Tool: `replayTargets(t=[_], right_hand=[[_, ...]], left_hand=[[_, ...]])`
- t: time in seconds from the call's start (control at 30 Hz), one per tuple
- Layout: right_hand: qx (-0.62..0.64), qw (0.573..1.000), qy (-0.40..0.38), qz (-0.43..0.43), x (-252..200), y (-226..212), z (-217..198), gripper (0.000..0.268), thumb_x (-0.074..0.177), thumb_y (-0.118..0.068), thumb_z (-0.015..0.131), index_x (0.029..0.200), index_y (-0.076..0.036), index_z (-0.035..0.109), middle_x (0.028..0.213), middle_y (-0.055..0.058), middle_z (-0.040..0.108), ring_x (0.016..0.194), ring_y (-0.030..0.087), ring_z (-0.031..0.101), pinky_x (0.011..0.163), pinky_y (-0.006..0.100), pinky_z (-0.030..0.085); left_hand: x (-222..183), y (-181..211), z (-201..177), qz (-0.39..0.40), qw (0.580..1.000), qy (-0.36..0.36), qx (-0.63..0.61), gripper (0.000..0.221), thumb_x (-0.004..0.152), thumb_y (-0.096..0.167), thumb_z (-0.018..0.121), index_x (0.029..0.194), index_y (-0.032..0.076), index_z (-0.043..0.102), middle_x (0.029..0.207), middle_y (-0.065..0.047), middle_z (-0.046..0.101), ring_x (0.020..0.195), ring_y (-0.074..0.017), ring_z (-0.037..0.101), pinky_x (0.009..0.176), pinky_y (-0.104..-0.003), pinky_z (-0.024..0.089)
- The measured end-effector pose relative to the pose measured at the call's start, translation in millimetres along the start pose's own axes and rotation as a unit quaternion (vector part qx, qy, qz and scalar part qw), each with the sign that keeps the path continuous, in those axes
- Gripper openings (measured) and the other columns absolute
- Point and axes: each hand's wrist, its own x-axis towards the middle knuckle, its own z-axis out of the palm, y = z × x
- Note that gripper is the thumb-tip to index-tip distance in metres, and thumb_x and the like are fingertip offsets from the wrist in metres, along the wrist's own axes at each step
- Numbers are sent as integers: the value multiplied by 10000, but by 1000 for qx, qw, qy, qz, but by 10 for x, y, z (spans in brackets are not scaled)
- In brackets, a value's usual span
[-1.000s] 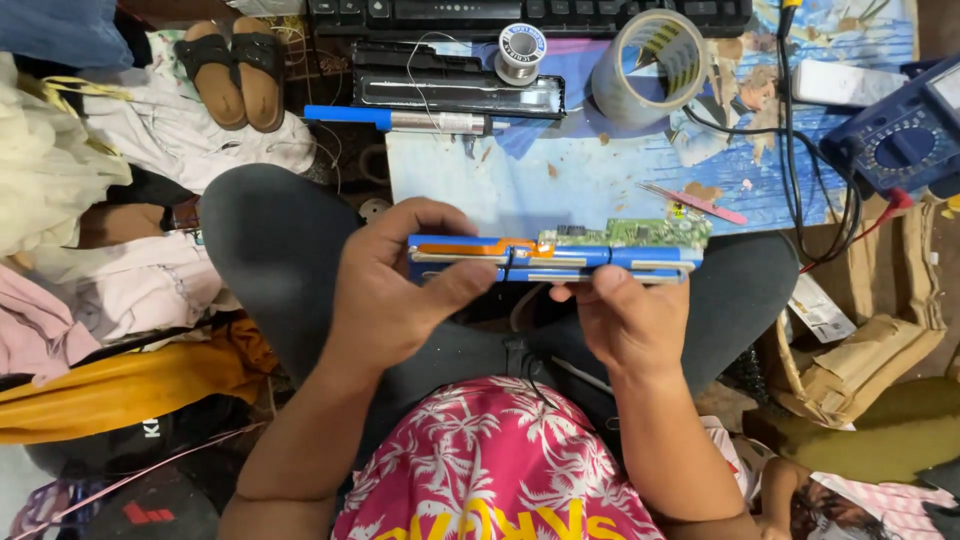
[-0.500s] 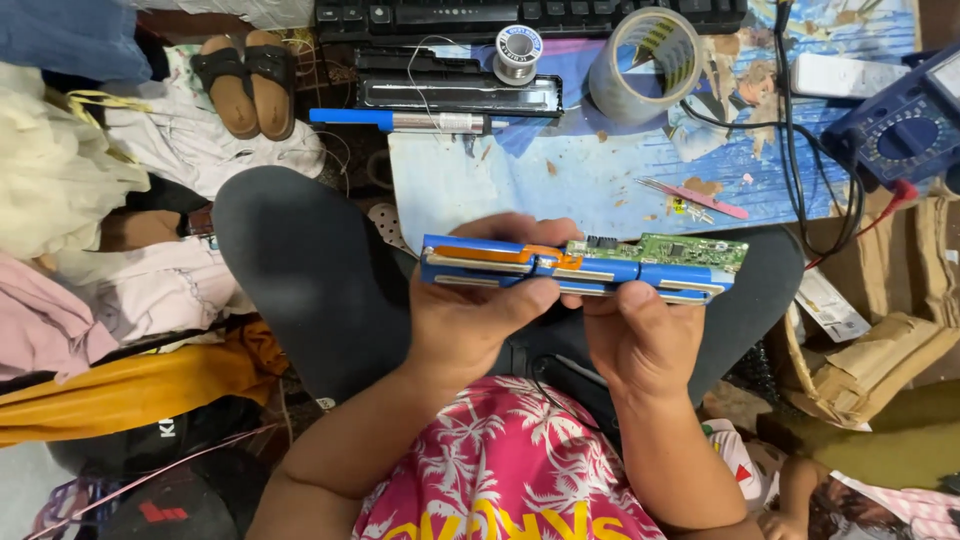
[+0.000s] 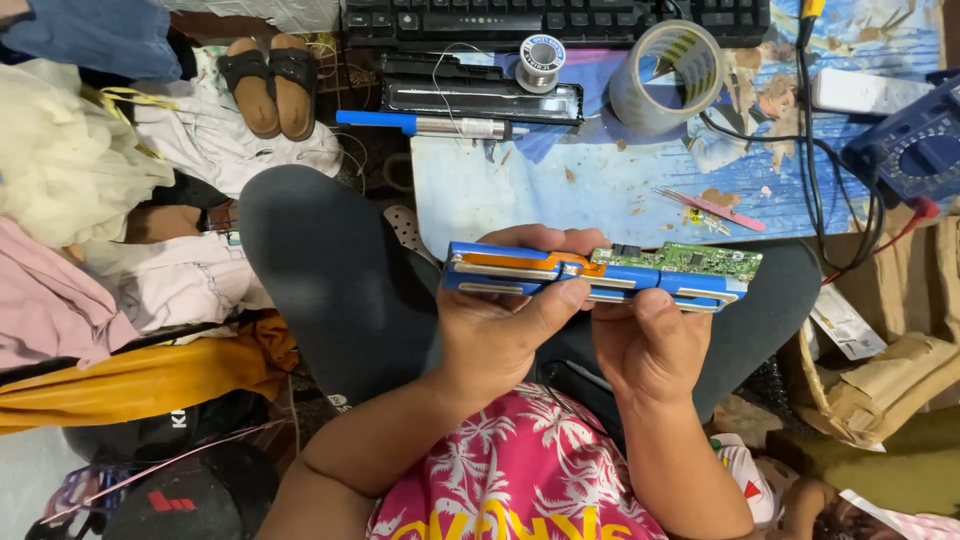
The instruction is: Testing a laptop battery pack with a multimeter to diagnose or repair electrical connections.
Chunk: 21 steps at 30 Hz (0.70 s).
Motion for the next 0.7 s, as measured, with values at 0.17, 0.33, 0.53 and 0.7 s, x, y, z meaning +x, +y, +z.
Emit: replayTargets(t=[0.17, 0.33, 0.53, 0.7], right_hand=[[-1, 1000, 6, -1, 5, 49, -46, 983, 994, -237, 884, 1796, -146, 323, 1675, 169, 571, 1405, 390, 674, 1088, 518, 636], [-32, 999, 6, 0, 20, 64, -49, 907, 1002, -293, 862, 1764, -160, 388, 1702, 135, 561, 1505, 385, 621, 1240, 546, 578], [-34, 999, 5, -2, 27, 120, -121, 926, 1000, -310, 891, 1764, -157, 392, 1652, 137, 606, 1416, 370, 687, 1137, 504, 646], [-14, 1000, 3, 12, 41, 127, 5, 897, 1006, -286, 866, 1760, -128, 407, 1663, 126, 603, 1468, 318, 652, 1291, 482, 552]], left_hand=[[-1, -41, -10, 20, 1000, -9, -2, 347, 1029, -63, 810, 1336, 35, 678, 1314, -245, 785, 1312, -395, 777, 1141, -517, 704], [0, -60, -9, 30, 1000, -3, 2, 364, 1029, -62, 819, 1346, 46, 675, 1321, -239, 787, 1298, -350, 788, 1138, -479, 709], [6, -83, -24, 19, 1000, -10, -3, 347, 1054, -42, 791, 1352, 60, 645, 1348, -264, 769, 1315, -355, 772, 1155, -484, 691], [15, -73, 27, -4, 1000, 14, -22, 302, 1057, -5, 771, 1320, 68, 644, 1341, -287, 764, 1287, -350, 765, 1141, -474, 668]])
